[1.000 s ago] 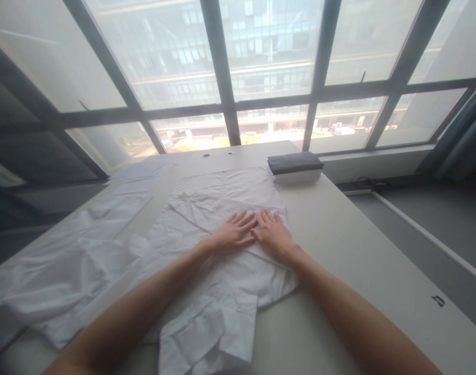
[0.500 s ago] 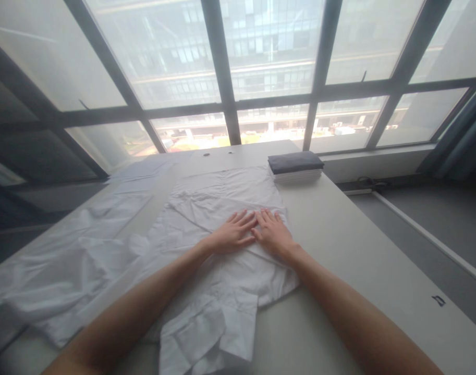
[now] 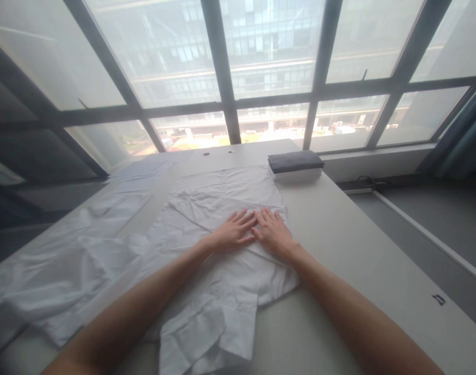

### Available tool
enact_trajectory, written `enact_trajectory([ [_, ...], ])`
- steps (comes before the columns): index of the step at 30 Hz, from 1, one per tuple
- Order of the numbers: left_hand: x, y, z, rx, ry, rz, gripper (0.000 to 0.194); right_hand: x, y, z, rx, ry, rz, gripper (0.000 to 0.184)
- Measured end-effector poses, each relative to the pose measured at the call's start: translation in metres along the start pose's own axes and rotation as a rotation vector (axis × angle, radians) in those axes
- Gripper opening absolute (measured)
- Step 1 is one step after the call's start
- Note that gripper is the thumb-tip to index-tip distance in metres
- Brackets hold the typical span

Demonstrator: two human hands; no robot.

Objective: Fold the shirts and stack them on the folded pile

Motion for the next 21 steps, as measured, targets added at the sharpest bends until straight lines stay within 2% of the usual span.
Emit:
enact_trajectory([
  [9,0.001,0.006,-0.006,0.038,0.009,-0.072,0.065,0.0,-0.002,0.0,-0.001,0.005,-0.01,0.067],
  [13,0.009,0.016,-0.007,0.071,0.024,-0.096,0.057,0.002,-0.004,-0.001,-0.004,0.01,-0.014,0.067],
  [17,0.05,0.047,-0.007,0.092,0.1,-0.218,0.054,0.004,-0.006,-0.001,0.032,0.029,-0.007,0.066],
  [19,0.084,0.065,-0.002,0.087,0.158,-0.296,0.05,0.005,-0.007,-0.001,0.051,0.036,-0.004,0.064],
  [21,0.127,0.082,0.013,0.073,0.258,-0.377,0.045,0.006,-0.009,-0.002,0.065,0.038,0.007,0.064],
])
Point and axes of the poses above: each hand's wrist, its own x-axis away from the middle knuckle, its own y-axis out of the back of the hand, z = x × y, the point moved 6 cm from there along -x, towards the middle knuckle, and after that the axes turned 4 degrees about x, right-handed, at the moved point
